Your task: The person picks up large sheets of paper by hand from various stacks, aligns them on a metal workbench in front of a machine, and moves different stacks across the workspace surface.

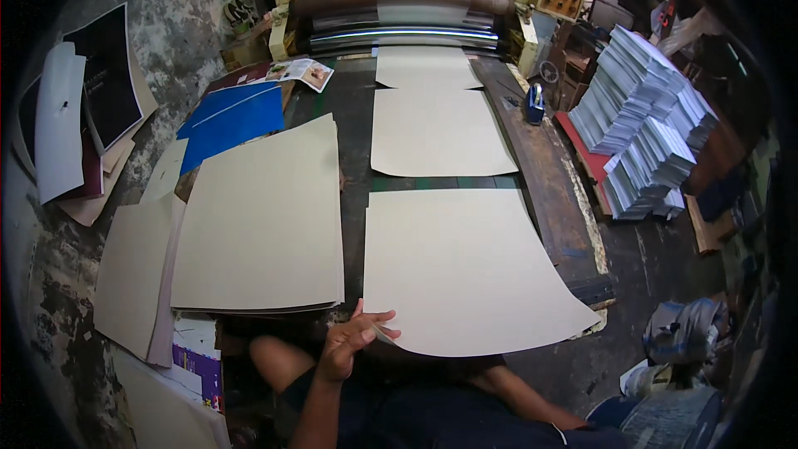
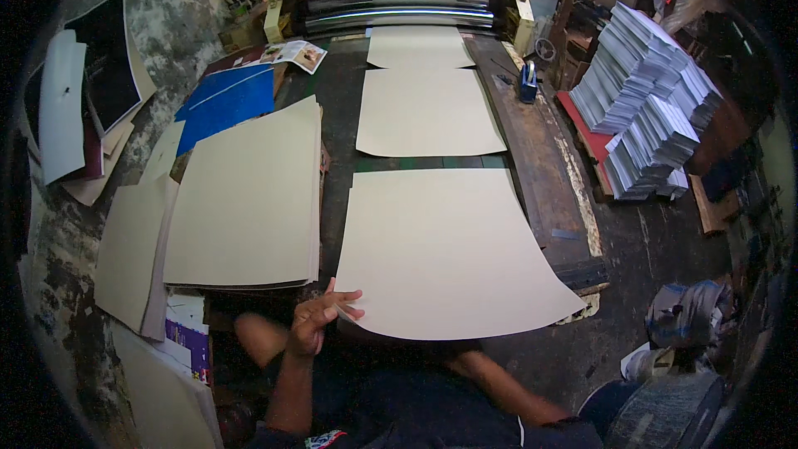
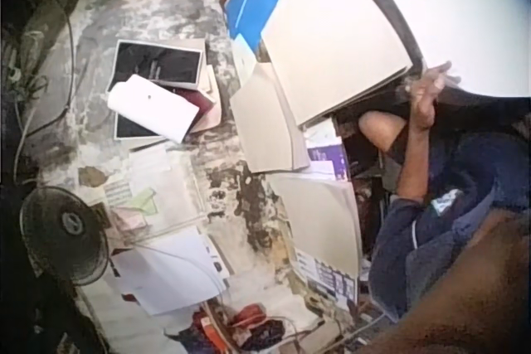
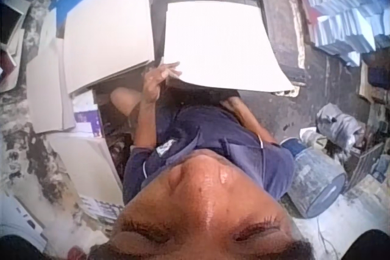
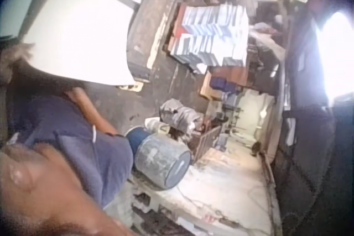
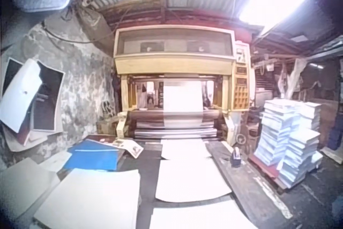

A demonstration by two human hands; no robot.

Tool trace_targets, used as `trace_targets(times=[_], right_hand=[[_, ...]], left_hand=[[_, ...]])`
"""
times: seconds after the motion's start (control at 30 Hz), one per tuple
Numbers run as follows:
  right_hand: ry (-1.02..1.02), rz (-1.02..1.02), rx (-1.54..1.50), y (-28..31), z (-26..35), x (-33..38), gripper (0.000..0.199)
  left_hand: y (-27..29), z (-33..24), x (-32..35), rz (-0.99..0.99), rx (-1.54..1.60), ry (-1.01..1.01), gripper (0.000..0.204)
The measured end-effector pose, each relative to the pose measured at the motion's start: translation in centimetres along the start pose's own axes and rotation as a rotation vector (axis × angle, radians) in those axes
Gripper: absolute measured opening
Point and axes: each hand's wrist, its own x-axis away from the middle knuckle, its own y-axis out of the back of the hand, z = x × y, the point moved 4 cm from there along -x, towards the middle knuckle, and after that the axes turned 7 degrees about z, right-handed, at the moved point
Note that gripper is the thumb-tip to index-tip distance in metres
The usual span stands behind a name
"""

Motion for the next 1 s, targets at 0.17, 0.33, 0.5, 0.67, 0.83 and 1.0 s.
trace_targets(times=[0.17, 0.33, 0.5, 0.67, 0.83, 1.0], right_hand=[[0.146, -0.057, 0.000, -1.1, 4.4, -3.0, 0.047], [0.237, -0.072, 0.016, -1.3, 6.4, -3.7, 0.048], [0.291, -0.101, 0.012, -1.4, 6.3, -3.9, 0.048], [0.306, -0.086, 0.050, -2.3, 6.1, -3.4, 0.049], [0.311, 0.079, 0.214, -2.9, 6.2, 0.5, 0.050], [0.272, 0.247, 0.530, -4.5, 5.6, 2.7, 0.051]], left_hand=[[-0.5, -0.3, 0.1, -0.019, 0.001, 0.009, 0.035], [-0.2, -0.7, 0.5, 0.048, -0.042, -0.001, 0.036], [0.2, 0.5, -0.1, 0.033, 0.019, 0.018, 0.035], [1.0, 1.5, 0.0, -0.002, 0.009, 0.032, 0.032], [0.9, 0.9, 0.1, -0.040, -0.227, -0.046, 0.024], [1.1, -4.0, 1.2, -0.413, -0.738, -0.357, 0.020]])
